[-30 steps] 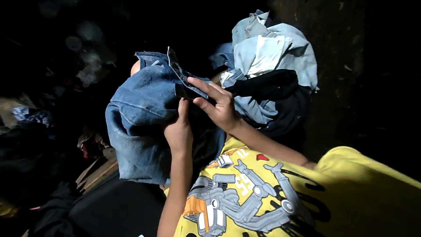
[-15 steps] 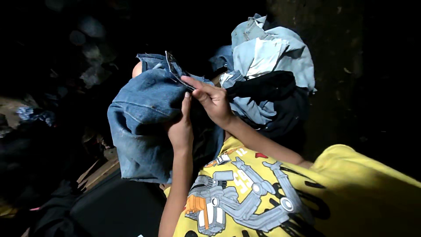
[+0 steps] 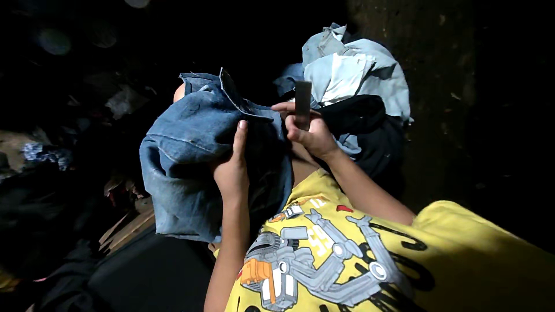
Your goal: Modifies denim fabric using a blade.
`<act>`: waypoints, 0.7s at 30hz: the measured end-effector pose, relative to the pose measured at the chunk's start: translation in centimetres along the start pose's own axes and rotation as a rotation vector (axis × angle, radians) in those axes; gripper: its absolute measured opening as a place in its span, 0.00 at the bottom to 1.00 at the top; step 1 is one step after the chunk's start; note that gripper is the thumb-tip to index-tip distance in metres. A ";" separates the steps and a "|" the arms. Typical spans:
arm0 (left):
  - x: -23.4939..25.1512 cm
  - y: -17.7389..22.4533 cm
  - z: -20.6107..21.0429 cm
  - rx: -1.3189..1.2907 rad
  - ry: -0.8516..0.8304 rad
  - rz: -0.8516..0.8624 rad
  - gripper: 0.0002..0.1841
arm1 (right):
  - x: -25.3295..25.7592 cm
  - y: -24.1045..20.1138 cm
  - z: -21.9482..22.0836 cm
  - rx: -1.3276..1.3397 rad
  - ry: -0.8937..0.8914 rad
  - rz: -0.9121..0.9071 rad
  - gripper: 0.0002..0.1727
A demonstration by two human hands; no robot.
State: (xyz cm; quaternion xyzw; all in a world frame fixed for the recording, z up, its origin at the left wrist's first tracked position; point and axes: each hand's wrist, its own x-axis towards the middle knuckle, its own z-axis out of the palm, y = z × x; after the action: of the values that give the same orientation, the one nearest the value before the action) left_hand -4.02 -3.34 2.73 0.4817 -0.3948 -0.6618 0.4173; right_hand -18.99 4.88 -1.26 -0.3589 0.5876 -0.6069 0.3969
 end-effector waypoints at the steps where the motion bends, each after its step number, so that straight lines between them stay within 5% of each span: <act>1: -0.1 -0.2 0.0 0.022 -0.007 0.026 0.20 | 0.7 -0.5 0.3 -0.038 0.060 -0.034 0.36; 5: -0.6 -1.3 -0.3 0.176 -0.034 0.192 0.18 | 4.7 -2.4 2.7 -0.212 0.068 -0.071 0.21; 9: -1.1 -0.4 -0.3 0.299 -0.041 0.142 0.19 | 7.2 -3.8 4.3 -0.240 -0.009 -0.005 0.04; 14: -0.3 0.0 -0.9 0.008 -0.188 0.017 0.16 | 6.3 -4.5 4.1 0.092 0.047 0.087 0.08; 21: 0.3 0.1 -0.9 -0.139 -0.235 -0.029 0.13 | 5.1 -5.1 4.1 0.005 0.070 -0.040 0.05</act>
State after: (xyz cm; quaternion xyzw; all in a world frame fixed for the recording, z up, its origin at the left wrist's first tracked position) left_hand -3.17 -3.79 2.49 0.3766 -0.3873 -0.7452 0.3910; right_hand -17.78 -1.55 3.91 -0.3483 0.5922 -0.6284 0.3649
